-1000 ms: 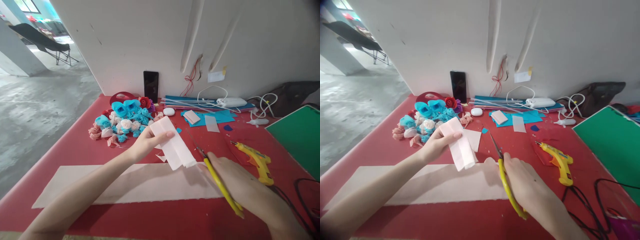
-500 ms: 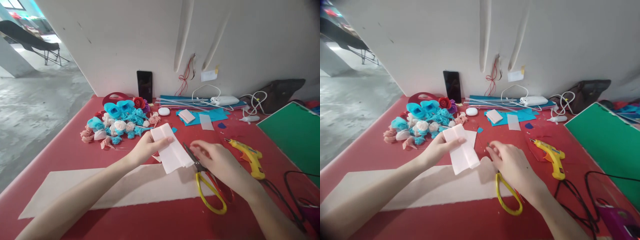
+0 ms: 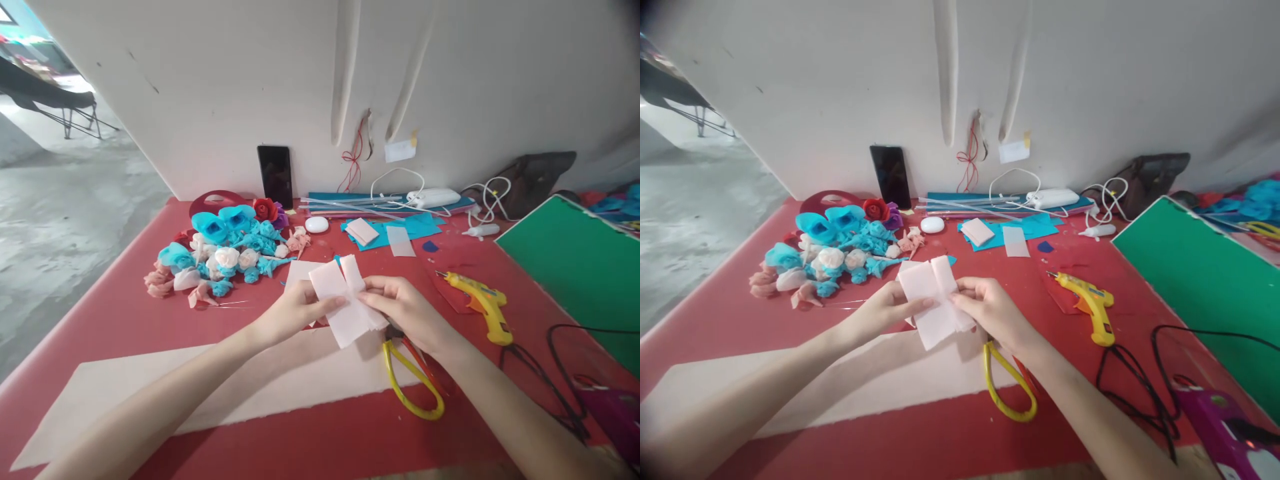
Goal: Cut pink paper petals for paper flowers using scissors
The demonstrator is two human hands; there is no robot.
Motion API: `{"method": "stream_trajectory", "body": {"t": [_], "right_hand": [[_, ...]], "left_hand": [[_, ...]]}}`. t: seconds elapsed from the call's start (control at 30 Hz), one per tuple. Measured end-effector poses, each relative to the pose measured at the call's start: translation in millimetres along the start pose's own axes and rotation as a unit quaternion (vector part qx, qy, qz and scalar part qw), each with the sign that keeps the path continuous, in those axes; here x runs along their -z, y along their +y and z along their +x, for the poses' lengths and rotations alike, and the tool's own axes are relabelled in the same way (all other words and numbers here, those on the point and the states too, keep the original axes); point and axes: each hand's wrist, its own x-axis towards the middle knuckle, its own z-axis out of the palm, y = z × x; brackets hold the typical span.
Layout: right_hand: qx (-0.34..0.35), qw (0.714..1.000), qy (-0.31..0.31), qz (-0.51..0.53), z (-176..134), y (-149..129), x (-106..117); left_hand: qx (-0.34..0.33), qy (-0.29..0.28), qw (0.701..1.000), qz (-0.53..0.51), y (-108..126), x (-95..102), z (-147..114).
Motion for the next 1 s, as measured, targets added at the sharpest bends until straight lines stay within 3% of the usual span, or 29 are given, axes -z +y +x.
{"method": "stream_trajectory", "body": {"t": [0.2, 0.37, 0.43, 0.57, 0.63, 0.7, 0.8, 1.0], "right_hand": [[0.043, 0.988, 0.129, -0.079, 22.1, 12.9, 27.1], [0.098, 0.946, 0.257, -0.171, 31.1, 22.3, 34.7], [0.103, 0.949, 0.234, -0.186, 25.4, 17.2, 30.1], [0.082, 0.982, 0.072, -0.157, 5.1, -0.8, 12.2], [0.063, 0.993, -0.008, -0.099, -3.4, -6.9, 2.9], [0.04, 0.997, -0.051, -0.039, -8.8, -9.2, -4.3], [0.027, 0.999, -0.025, 0.027, -12.4, -7.6, -10.8], [0.073, 0.99, 0.05, 0.106, -11.9, -1.8, -14.6]], "left_hand": [[0.029, 0.016, 0.999, -0.024, 4.8, 0.6, -0.7], [0.033, 0.023, 0.998, -0.038, 5.0, 0.3, 0.2], [0.032, 0.032, 0.998, -0.044, 5.9, -0.6, -0.1], [0.016, 0.042, 0.998, -0.036, 6.6, -3.4, -2.3], [0.005, 0.034, 0.999, -0.025, 6.4, -5.0, -3.9], [-0.005, 0.027, 1.0, -0.015, 7.1, -6.7, -5.9], [-0.022, 0.005, 1.0, 0.011, 9.9, -9.7, -9.6], [-0.002, -0.074, 0.997, 0.016, 13.3, -16.5, -16.1]]}}
